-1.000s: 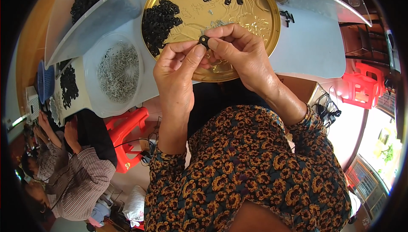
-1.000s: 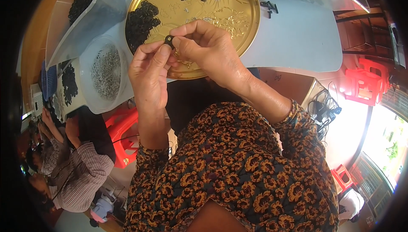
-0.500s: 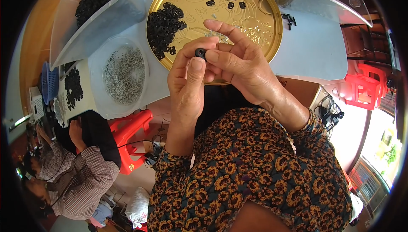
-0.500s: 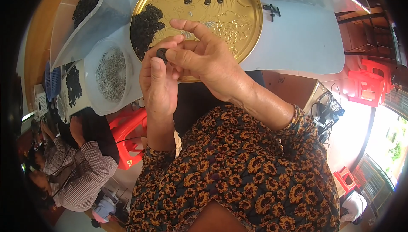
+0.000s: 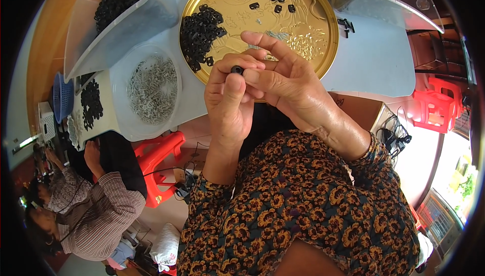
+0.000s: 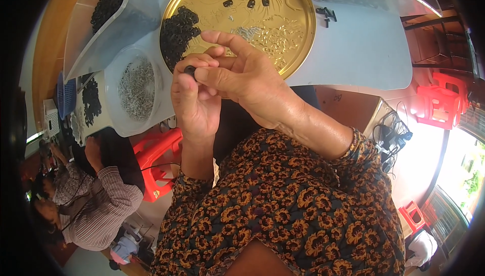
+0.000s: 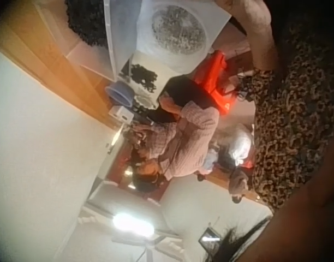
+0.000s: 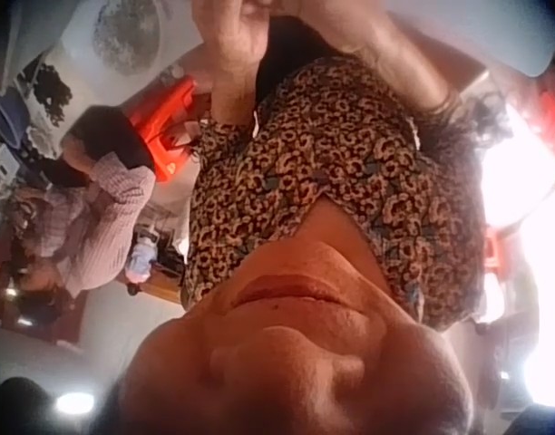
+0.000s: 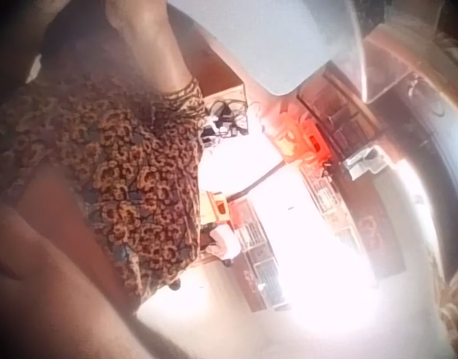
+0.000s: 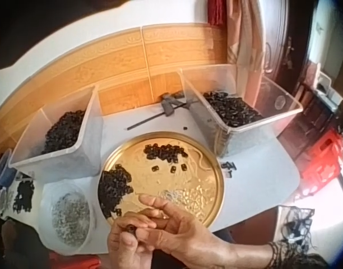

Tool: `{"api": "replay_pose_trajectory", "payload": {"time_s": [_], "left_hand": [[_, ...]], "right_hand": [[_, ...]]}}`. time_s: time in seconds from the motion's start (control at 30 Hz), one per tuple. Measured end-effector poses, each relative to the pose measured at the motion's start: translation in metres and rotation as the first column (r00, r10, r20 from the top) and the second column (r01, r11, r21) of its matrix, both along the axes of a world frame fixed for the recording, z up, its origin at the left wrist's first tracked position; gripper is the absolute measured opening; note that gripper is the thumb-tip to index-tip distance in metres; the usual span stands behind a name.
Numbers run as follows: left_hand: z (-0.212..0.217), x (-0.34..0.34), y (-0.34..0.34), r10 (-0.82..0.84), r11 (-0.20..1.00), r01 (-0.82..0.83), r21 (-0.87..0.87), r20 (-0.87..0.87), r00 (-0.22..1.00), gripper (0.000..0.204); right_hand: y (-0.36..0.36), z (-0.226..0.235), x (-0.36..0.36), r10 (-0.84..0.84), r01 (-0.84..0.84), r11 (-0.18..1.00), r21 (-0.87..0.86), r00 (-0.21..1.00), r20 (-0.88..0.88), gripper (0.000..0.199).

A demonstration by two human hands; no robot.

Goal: The person assembles plastic cord lock toggles by inserting small springs into the plastic pieces by hand, and sorts loose components on a round tray.

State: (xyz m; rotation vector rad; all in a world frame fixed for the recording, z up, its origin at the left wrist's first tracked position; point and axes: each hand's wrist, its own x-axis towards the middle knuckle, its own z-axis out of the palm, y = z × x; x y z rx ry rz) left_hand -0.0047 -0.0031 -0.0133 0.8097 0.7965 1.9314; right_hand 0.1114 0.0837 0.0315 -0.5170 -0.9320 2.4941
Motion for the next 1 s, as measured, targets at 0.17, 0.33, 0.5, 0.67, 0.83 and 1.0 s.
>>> {"api": "replay_pose_trajectory", "payload": {"time_s": [0.17, 0.33, 0.5, 0.67, 0.83, 1.0], "left_hand": [[0.007, 0.002, 0.007, 0.015, 0.999, -0.017, 0.028, 0.08, 0.997, 0.055], [0.007, -0.006, 0.003, 0.148, 0.989, -0.148, 0.003, 0.072, 0.986, 0.033], [0.003, -0.008, -0.004, 0.156, 0.986, -0.148, -0.074, 0.108, 0.982, 0.013], [0.001, -0.014, -0.013, 0.152, 0.987, -0.148, -0.064, 0.056, 0.987, 0.011], [0.005, -0.012, -0.007, 0.128, 0.99, -0.124, -0.069, 0.043, 0.991, 0.012], [0.0, -0.019, -0.012, 0.121, 0.99, -0.12, -0.08, 0.005, 0.993, 0.018]], "right_hand": [[0.006, -0.003, 0.003, -0.04, 0.039, 0.998, 0.04, 0.999, 0.007, 0.069], [0.015, 0.005, 0.009, -0.148, 0.134, 0.947, 0.293, 0.989, 0.028, 0.062], [0.049, 0.029, 0.028, -0.436, 0.343, 0.63, 0.697, 0.899, -0.048, 0.018], [0.124, 0.074, 0.048, -0.655, 0.38, -0.105, 0.919, 0.669, -0.351, 0.023], [0.179, 0.113, 0.055, -0.664, 0.139, -0.407, 0.903, 0.633, -0.397, 0.014], [0.139, 0.089, 0.036, -0.462, 0.164, -0.285, 0.944, 0.84, -0.285, 0.021]]}}
